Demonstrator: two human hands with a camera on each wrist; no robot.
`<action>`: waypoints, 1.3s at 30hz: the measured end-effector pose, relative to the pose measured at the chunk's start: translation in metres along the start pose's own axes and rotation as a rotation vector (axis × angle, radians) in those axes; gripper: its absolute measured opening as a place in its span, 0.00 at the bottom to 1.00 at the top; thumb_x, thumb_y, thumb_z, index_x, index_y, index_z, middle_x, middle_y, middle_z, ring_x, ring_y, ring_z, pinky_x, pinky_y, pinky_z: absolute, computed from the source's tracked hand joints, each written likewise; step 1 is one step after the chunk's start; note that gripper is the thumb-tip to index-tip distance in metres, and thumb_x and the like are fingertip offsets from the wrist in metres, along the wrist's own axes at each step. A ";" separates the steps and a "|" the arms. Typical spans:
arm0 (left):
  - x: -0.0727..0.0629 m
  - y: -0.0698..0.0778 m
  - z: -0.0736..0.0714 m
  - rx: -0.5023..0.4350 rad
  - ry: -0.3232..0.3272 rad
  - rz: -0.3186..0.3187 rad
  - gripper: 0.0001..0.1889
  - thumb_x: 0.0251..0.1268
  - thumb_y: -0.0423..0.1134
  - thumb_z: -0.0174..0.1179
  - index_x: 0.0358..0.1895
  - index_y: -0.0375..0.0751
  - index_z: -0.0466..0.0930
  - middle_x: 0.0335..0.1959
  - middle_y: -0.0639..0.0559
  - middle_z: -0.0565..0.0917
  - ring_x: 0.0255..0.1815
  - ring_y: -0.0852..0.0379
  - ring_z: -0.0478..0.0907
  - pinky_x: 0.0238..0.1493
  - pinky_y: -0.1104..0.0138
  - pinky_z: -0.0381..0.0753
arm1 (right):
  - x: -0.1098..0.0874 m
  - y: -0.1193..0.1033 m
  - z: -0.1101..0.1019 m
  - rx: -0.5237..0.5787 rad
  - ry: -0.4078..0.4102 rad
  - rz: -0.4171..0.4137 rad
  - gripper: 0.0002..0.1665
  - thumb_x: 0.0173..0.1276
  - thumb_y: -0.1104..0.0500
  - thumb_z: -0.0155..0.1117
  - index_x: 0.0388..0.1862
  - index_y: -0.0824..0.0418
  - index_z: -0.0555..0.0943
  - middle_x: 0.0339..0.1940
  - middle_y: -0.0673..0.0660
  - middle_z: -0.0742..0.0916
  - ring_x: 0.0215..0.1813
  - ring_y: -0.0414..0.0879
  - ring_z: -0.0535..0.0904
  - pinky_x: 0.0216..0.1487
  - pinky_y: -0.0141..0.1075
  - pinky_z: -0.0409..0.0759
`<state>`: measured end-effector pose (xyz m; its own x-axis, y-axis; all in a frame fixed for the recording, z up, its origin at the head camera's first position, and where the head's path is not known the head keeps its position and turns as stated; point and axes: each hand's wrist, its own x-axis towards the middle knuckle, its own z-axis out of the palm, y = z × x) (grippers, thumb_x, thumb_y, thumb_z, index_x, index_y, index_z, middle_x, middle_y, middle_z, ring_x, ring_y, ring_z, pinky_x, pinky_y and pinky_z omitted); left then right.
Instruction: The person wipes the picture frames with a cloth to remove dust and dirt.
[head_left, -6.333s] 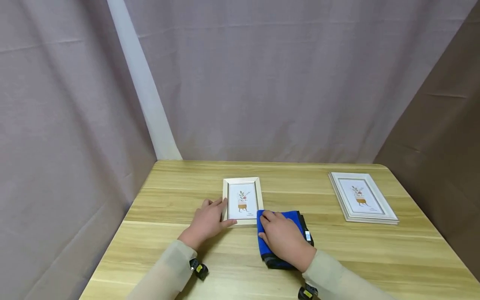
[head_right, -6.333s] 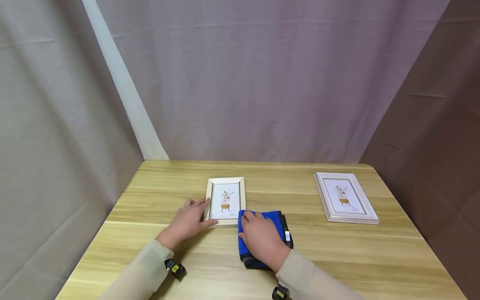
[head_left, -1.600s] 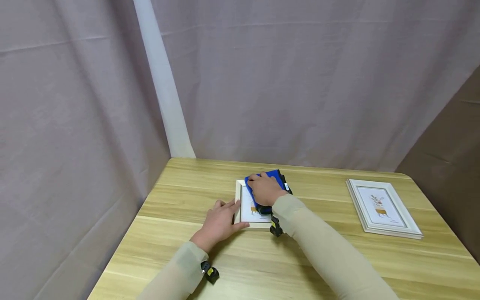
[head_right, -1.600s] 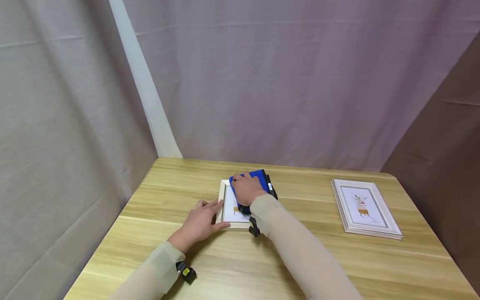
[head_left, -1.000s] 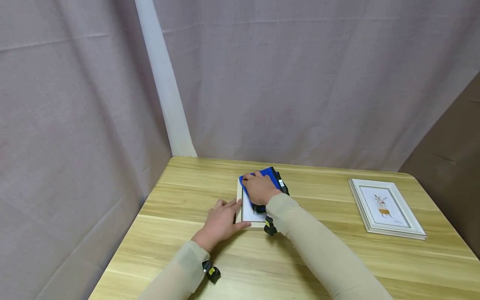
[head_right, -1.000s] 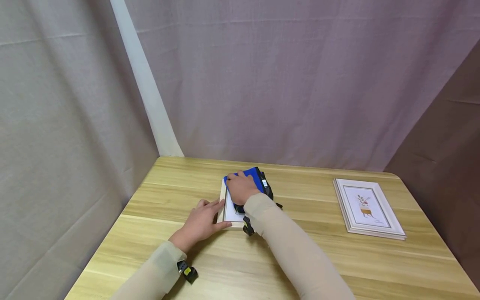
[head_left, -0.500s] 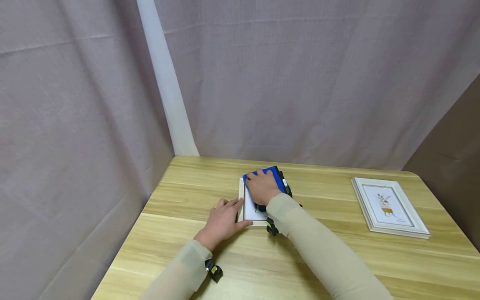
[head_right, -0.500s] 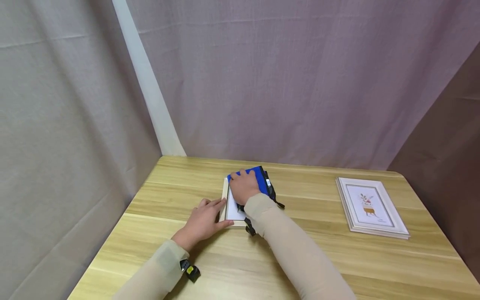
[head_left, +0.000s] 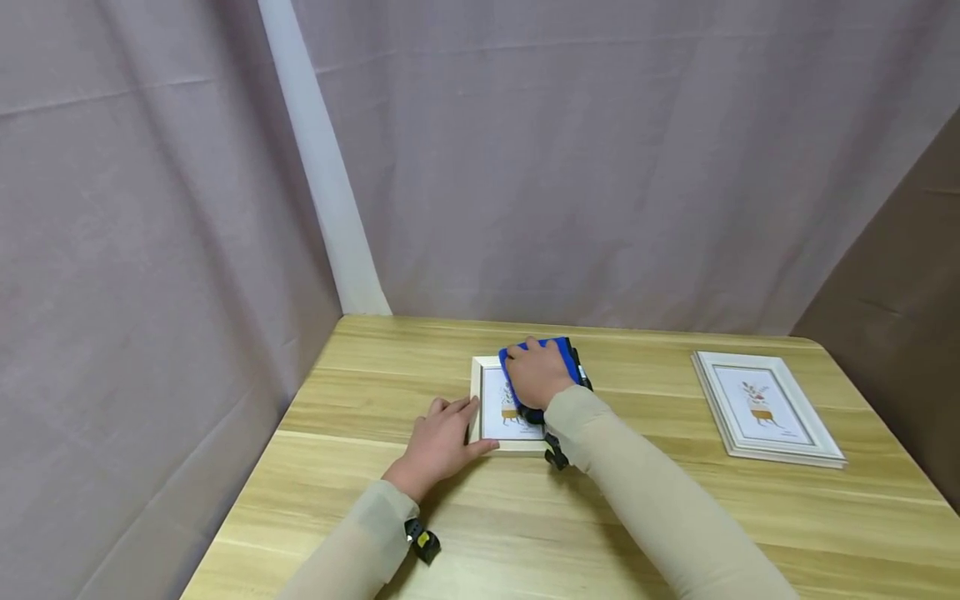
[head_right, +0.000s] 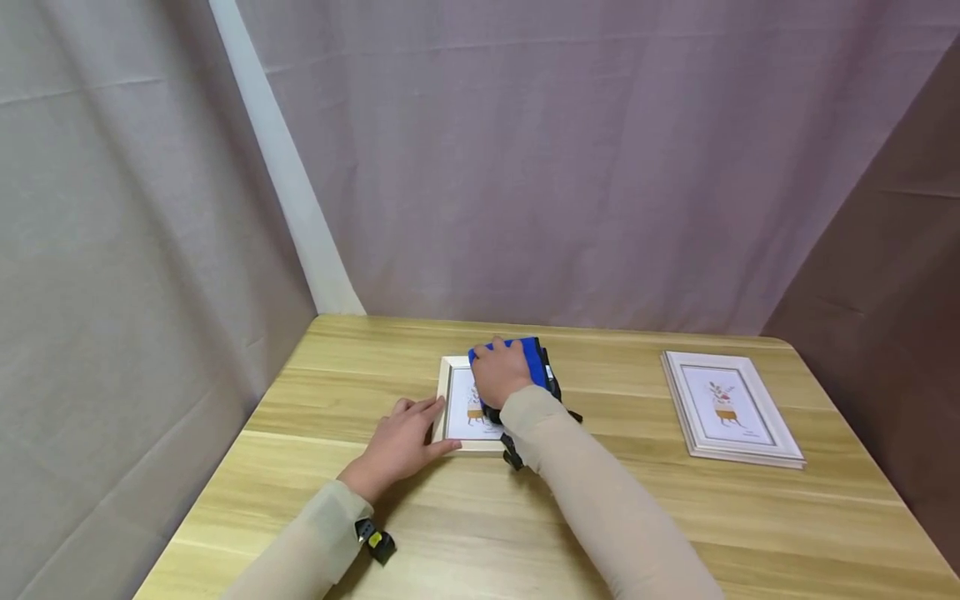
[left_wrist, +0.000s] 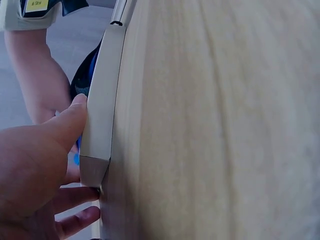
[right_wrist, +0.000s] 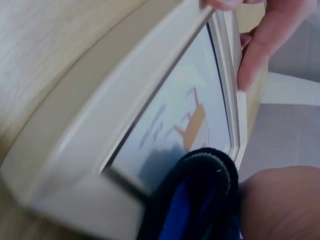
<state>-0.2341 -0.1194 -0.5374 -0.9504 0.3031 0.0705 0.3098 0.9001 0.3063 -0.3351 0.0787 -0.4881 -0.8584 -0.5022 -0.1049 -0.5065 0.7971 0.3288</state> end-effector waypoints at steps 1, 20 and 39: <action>0.000 0.000 0.000 0.001 -0.002 0.000 0.47 0.73 0.72 0.65 0.84 0.45 0.71 0.80 0.46 0.76 0.68 0.42 0.73 0.59 0.39 0.79 | -0.001 0.002 0.001 0.008 0.001 -0.001 0.26 0.88 0.53 0.58 0.79 0.54 0.80 0.81 0.54 0.78 0.77 0.61 0.73 0.71 0.64 0.76; 0.002 -0.003 0.001 0.028 -0.013 -0.008 0.47 0.74 0.73 0.62 0.85 0.44 0.70 0.80 0.45 0.75 0.68 0.42 0.73 0.58 0.40 0.80 | -0.021 0.040 0.010 0.128 -0.002 0.013 0.26 0.90 0.55 0.49 0.80 0.56 0.80 0.81 0.57 0.77 0.76 0.64 0.73 0.68 0.66 0.78; 0.001 0.001 -0.001 0.041 -0.029 -0.010 0.48 0.76 0.72 0.61 0.85 0.41 0.67 0.81 0.44 0.74 0.70 0.41 0.72 0.59 0.40 0.78 | -0.032 0.048 0.026 0.325 0.090 -0.041 0.27 0.89 0.55 0.52 0.78 0.64 0.79 0.78 0.62 0.79 0.74 0.65 0.77 0.68 0.61 0.81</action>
<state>-0.2345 -0.1187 -0.5357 -0.9524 0.3023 0.0401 0.3018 0.9151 0.2674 -0.3341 0.1420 -0.4933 -0.8334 -0.5522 -0.0242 -0.5525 0.8335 0.0077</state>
